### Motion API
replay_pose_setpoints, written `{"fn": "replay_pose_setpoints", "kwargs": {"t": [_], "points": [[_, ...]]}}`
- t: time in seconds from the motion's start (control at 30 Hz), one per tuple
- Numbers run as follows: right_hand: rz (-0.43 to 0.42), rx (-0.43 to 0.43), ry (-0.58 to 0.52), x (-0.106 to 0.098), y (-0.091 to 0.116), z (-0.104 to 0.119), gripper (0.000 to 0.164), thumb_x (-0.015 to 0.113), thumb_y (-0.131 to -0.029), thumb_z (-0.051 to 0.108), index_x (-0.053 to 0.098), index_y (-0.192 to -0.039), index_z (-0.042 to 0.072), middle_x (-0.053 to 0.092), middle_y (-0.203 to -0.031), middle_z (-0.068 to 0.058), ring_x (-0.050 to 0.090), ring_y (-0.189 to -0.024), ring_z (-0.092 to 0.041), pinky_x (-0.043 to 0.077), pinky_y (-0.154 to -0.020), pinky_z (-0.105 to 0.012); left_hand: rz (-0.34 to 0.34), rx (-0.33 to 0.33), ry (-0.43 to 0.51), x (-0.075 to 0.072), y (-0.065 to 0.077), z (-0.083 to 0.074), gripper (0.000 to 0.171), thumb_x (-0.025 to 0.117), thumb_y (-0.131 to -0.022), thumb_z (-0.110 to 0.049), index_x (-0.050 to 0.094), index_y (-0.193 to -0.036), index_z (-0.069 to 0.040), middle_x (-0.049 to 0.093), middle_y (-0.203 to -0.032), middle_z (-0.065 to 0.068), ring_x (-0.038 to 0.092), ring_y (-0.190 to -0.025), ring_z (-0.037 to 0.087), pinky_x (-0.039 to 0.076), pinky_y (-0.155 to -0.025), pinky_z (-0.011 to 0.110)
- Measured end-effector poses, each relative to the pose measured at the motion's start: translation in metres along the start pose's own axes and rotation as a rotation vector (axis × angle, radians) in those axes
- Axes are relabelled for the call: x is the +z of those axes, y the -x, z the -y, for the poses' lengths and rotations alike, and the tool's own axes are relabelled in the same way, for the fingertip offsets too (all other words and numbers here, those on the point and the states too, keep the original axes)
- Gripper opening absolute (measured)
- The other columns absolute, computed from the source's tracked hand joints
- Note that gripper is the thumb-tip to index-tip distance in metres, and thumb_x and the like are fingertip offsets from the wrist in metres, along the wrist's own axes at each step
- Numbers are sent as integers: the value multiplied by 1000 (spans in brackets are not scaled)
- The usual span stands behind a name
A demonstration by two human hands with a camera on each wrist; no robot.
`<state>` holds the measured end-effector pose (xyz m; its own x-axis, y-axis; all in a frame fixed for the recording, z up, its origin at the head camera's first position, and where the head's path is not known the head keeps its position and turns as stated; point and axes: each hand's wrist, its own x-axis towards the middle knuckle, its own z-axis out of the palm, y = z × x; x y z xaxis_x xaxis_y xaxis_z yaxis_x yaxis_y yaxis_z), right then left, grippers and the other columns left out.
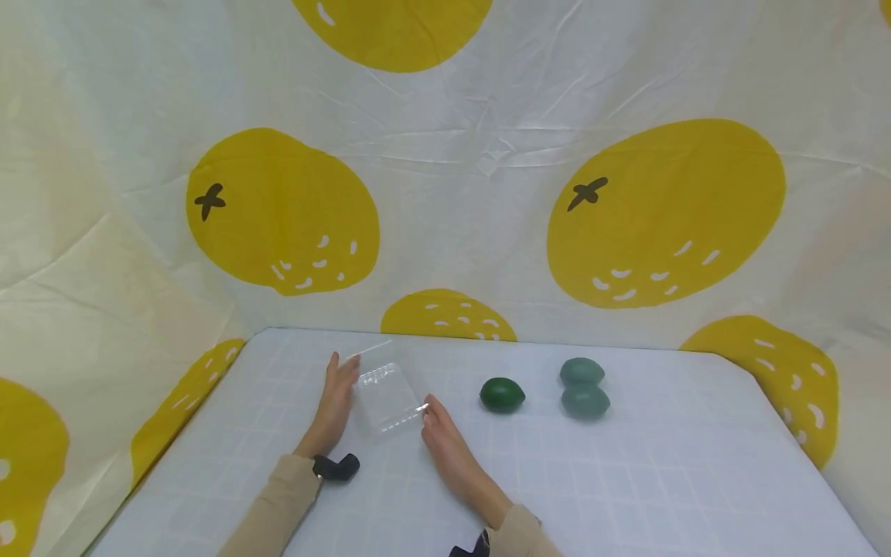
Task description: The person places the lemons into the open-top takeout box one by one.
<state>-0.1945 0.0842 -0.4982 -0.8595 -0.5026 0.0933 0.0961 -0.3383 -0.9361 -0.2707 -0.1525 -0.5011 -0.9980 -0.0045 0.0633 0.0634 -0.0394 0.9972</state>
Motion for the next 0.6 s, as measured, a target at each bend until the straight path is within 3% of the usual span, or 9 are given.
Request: {"fn": "replay_pose_setpoints", "kwargs": {"t": [0.13, 0.4, 0.6], "points": [[11, 4, 12, -3, 10, 0, 65, 25, -109, 21, -15, -153, -6, -20, -160, -26, -17, -147, -39, -3, -119, -48, 11, 8, -59, 7, 4, 2, 77, 44, -105, -21, -11, -158, -12, 28, -160, 15, 19, -148, 33, 10, -119, 56], [38, 13, 33, -10, 34, 2, 65, 24, -109, 21, -18, -152, -5, -23, -159, -25, -19, -146, -40, -3, -119, -47, 55, 37, -51, 26, 13, 5, 71, 43, -105, -21, -1, -159, -9, 34, -155, 17, 25, -146, 34, 11, -117, 60], [58, 13, 15, -11, 50, 5, 65, 23, -109, 19, -20, -150, -7, -27, -156, -27, -23, -144, -41, 1, -117, -40, 129, 84, -44, 37, 18, 7, 65, 38, -105, -21, 5, -157, 1, 35, -152, 22, 25, -144, 40, 11, -116, 62]]}}
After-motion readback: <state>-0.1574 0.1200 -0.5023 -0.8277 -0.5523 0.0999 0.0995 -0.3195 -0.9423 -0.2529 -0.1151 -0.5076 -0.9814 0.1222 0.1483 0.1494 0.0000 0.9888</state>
